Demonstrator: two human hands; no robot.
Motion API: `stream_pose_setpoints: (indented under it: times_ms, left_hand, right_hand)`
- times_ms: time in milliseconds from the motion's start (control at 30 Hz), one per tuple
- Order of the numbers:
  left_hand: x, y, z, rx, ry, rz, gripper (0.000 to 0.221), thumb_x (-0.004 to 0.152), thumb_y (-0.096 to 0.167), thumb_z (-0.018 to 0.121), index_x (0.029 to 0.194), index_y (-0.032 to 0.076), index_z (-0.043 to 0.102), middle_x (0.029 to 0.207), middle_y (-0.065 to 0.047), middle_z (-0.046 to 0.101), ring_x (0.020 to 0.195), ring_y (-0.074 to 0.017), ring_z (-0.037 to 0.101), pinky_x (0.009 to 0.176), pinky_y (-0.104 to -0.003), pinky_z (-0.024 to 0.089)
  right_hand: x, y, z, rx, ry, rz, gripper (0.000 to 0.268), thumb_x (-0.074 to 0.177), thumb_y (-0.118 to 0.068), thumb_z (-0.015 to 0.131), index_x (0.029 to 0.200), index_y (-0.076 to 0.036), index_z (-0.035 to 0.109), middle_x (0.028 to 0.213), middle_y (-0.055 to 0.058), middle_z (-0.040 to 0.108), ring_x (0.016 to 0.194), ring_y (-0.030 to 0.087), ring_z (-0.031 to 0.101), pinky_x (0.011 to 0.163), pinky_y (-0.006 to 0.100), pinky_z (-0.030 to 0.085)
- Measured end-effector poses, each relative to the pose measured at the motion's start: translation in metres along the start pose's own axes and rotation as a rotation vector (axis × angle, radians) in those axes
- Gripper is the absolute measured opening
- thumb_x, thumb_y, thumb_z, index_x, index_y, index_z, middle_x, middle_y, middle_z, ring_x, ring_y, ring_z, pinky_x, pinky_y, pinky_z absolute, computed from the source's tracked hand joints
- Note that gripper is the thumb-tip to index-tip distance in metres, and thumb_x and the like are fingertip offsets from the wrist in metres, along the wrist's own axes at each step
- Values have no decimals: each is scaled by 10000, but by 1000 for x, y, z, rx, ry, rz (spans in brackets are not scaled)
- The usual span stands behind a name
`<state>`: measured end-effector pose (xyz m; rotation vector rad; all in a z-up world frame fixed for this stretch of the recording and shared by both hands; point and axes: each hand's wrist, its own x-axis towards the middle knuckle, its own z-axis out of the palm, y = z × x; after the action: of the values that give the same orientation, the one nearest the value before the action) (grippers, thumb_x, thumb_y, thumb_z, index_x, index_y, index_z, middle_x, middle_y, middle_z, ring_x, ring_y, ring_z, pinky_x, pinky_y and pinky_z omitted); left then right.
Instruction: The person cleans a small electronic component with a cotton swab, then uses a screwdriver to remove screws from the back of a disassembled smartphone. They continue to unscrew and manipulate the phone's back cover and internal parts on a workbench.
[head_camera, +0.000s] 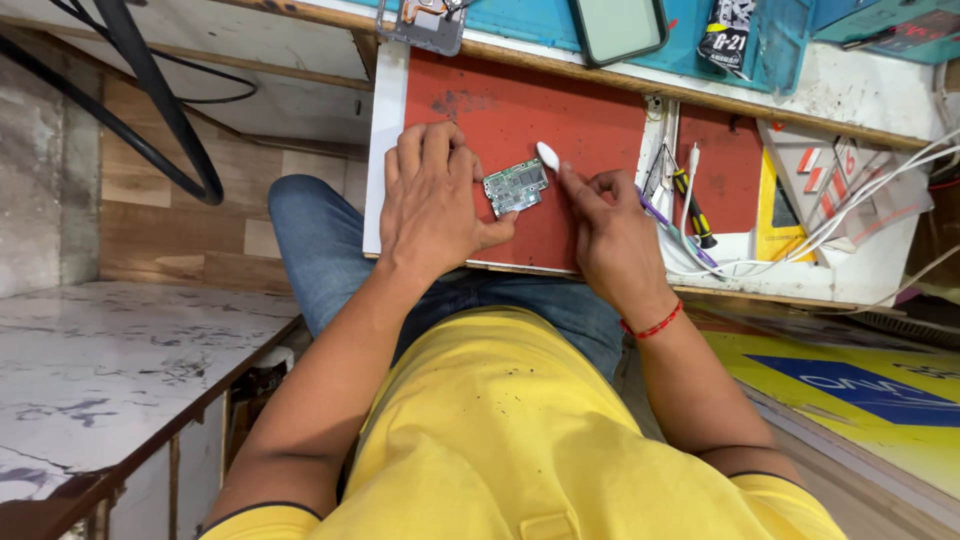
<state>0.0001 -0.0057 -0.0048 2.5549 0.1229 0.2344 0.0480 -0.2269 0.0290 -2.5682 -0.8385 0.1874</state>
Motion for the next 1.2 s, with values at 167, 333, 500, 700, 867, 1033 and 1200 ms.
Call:
stream_pose_setpoints:
  times_ms: [167, 333, 500, 700, 867, 1033, 1200]
  left_hand:
    - [-1, -4, -2, -23, -8, -17, 515, 621, 437, 906, 907, 74, 680, 1203, -97, 516, 1215, -320, 430, 1004, -470, 363]
    - [-3, -2, 2, 9, 13, 3, 527, 614, 428, 907, 933, 70, 689, 1197, -100, 515, 1205, -323, 428, 1005, -481, 370]
    - [1, -4, -2, -34, 31, 7, 492, 628, 415, 904, 912, 81, 680, 1213, -84, 514, 1231, -310, 432, 1007, -470, 377]
    - [-3, -6, 1, 16, 18, 28, 526, 621, 427, 902, 942, 76, 678, 1214, -86, 514, 1210, -317, 424, 994, -476, 375]
    - [-5, -5, 4, -7, 39, 21, 520, 627, 445, 903, 920, 82, 671, 1205, -83, 516, 1210, -314, 428, 999, -476, 375]
    - [1, -8, -1, -19, 11, 24, 497, 646, 439, 903, 912, 86, 675, 1207, -83, 525, 1218, -314, 433, 982, -475, 372]
    - [1, 1, -9, -4, 1, 5, 488, 603, 418, 901, 900, 93, 689, 1195, -88, 536, 1203, -328, 433, 980, -481, 373]
  right_hand:
    - [2, -9, 2, 71, -124, -94, 502, 903, 27, 626, 1378, -133, 656, 1085, 182, 626, 804, 402, 671, 671, 474, 542]
    - [0, -10, 9, 39, -97, -56, 498, 914, 37, 615, 1387, -119, 651, 1132, 197, 619, 810, 414, 664, 685, 481, 545]
    - [2, -7, 1, 83, -146, 2, 581, 836, 68, 587, 1367, -152, 672, 1085, 175, 629, 827, 395, 675, 701, 482, 542]
    - [-1, 4, 6, 200, -192, -191, 523, 877, 38, 622, 1374, -124, 643, 1061, 170, 607, 893, 372, 652, 742, 452, 534]
    - [-2, 8, 6, 92, -121, -90, 582, 856, 94, 576, 1396, -116, 635, 1121, 212, 590, 853, 398, 647, 704, 471, 527]
    - [7, 1, 11, 57, -110, -13, 577, 860, 68, 604, 1383, -169, 661, 1110, 176, 610, 811, 384, 653, 681, 468, 529]
    - [6, -5, 5, 135, -62, -119, 588, 836, 78, 590, 1386, -124, 643, 1095, 201, 574, 848, 366, 649, 711, 455, 537]
